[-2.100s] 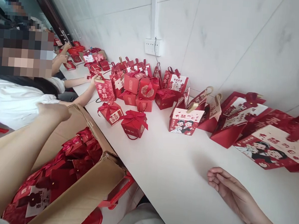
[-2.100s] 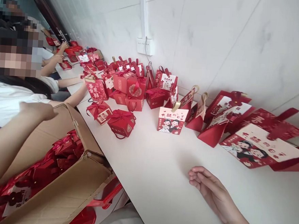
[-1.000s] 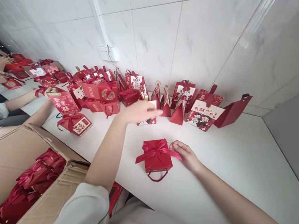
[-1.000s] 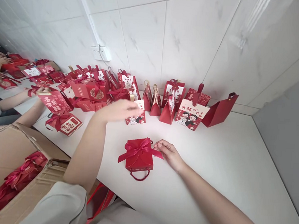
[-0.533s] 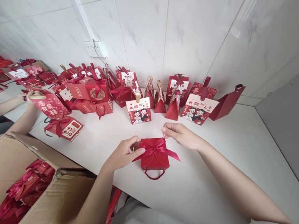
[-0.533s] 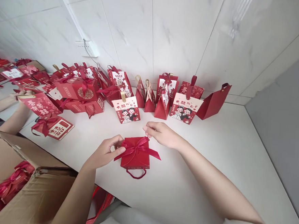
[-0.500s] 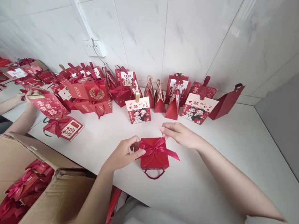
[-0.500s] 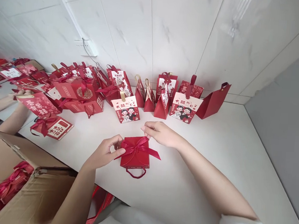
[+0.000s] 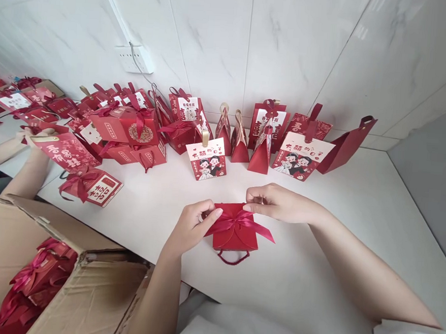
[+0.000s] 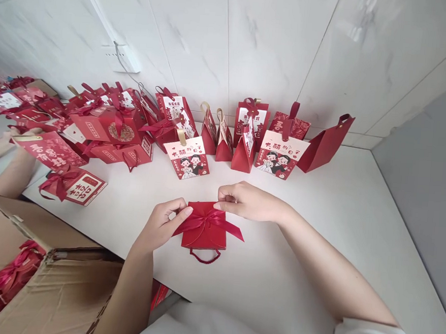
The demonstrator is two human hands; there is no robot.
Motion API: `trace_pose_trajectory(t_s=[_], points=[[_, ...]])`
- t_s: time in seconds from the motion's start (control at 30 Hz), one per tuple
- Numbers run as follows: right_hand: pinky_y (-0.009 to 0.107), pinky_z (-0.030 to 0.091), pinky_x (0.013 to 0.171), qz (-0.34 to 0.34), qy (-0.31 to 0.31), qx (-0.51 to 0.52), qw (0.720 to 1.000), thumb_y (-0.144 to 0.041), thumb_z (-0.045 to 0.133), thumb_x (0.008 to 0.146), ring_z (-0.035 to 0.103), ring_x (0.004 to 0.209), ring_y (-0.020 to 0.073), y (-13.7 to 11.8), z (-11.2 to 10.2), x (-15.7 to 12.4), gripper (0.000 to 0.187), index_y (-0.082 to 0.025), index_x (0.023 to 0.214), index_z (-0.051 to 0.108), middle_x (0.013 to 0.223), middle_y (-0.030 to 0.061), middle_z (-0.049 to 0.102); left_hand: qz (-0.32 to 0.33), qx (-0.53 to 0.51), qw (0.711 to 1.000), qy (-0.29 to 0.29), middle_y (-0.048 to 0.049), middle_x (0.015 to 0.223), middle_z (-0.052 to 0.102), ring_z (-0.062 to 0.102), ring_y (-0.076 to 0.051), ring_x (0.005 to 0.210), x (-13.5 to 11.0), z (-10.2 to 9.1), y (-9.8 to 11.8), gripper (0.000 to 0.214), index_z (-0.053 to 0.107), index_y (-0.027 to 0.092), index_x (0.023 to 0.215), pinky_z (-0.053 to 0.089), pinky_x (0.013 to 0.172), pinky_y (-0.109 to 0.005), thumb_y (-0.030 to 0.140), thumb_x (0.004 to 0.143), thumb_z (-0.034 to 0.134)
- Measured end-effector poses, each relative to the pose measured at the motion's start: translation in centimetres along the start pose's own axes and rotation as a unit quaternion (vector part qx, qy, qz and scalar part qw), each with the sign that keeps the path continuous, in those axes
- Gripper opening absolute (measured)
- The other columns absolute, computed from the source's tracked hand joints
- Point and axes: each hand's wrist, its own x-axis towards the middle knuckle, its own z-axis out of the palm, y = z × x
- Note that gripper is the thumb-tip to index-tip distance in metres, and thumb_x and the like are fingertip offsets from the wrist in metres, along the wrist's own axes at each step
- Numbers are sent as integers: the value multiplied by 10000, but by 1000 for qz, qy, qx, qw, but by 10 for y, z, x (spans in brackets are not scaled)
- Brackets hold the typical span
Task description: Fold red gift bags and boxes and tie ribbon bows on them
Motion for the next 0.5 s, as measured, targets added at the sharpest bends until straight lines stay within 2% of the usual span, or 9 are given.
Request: trace_pose_trajectory(t_s=[0.17,0.37,0.43,0.5], points=[[230,281,505,15,-16,0,1000,-502,428,918,344,547,96,0,-4,-2,340,-204,765,488,635,-48,438,-15,-67,997,33,31,606,287,276,-90,573,2,7,-11,421,316,172,626,238,537,-239,442,908,473],[229,293,501,37,-12,-38,998,-472,394,938,364,525,96,5,-3,-1,327,-208,764,477,625,-47,456,-64,-91,992,64,23,515,355,324,-88,508,10,11,-22,505,368,162,532,256,518,-245,498,894,471],[234,285,495,42,8,-77,996,-434,395,943,362,510,100,3,-3,-1,312,-210,738,466,597,-47,442,-90,-98,989,71,22,481,347,320,-89,482,12,12,-25,535,360,163,500,255,506,-248,512,892,463],[246,286,506,41,72,-139,987,-383,399,947,388,518,111,-7,-3,-4,289,-211,724,467,605,-33,466,-98,-110,984,99,19,488,364,332,-91,486,13,13,-28,531,375,163,503,262,506,-247,513,893,461]])
